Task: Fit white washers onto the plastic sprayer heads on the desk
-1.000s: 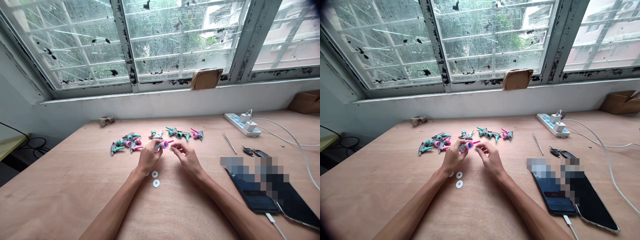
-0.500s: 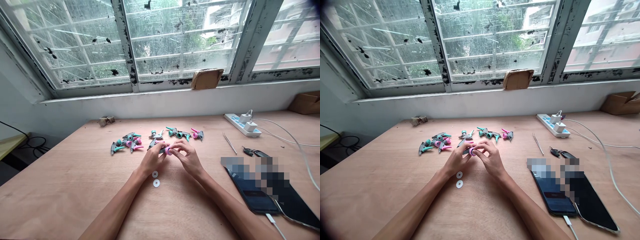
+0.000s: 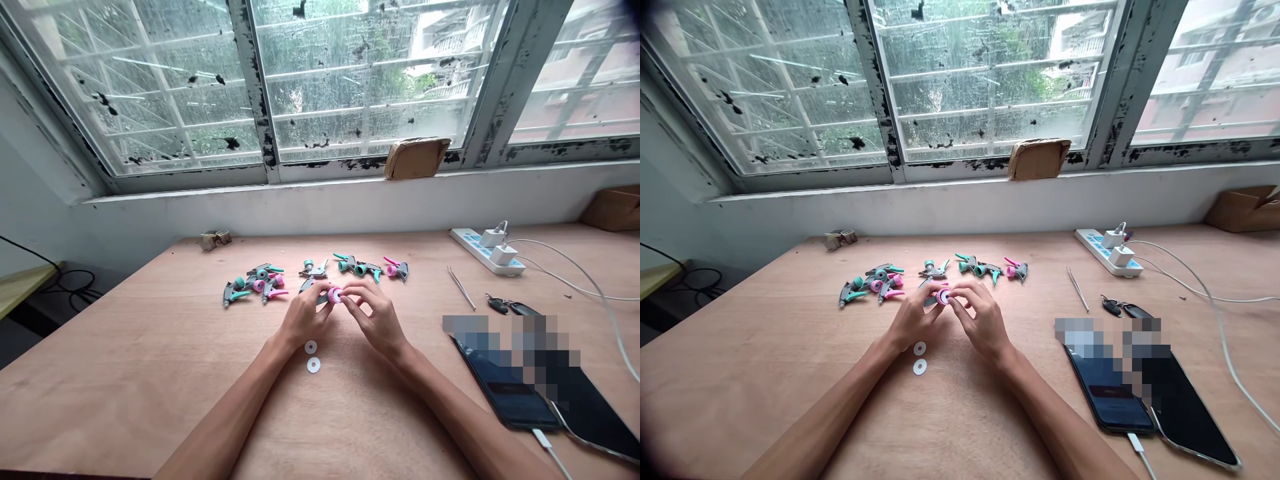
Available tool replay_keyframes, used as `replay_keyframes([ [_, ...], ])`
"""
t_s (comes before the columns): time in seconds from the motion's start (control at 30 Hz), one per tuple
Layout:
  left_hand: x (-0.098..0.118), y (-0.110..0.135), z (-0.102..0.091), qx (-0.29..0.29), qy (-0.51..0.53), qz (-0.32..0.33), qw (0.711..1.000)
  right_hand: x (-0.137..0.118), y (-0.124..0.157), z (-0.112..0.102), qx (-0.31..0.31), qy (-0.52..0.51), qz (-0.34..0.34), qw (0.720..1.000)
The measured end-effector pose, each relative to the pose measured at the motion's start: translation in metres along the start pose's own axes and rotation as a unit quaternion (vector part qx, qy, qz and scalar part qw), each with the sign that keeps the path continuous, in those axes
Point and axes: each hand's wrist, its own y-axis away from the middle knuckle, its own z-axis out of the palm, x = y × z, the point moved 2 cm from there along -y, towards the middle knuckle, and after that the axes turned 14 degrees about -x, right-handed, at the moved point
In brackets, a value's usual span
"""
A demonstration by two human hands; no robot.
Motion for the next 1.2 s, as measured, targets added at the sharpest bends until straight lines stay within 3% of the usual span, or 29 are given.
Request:
replay_keyframes([
  [0.3,0.0021,0.0005,-0.0021,0.009,0.005,-0.028,1.000,-0.0030,-0.0011,0.0023,-0.043,0.094,-0.060,0.993],
  [0.63,0.0033,0.0005,-0.0010,0.013,0.006,-0.027,1.000,0.0018,-0.0001,0.0006,-0.002,0.057,-0.042,0.997],
  [0.93,0.0047,0.0001,0.0022,0.004,0.004,-0.022,1.000,0.0009,-0.0003,-0.0002,0.007,0.066,-0.053,0.996],
  [1.2,0.0053,0.0003,0.0008,-0.004,-0.032,-0.005,0.999,0.0009,0.0010,0.0006,-0.006,0.065,-0.018,0.998],
])
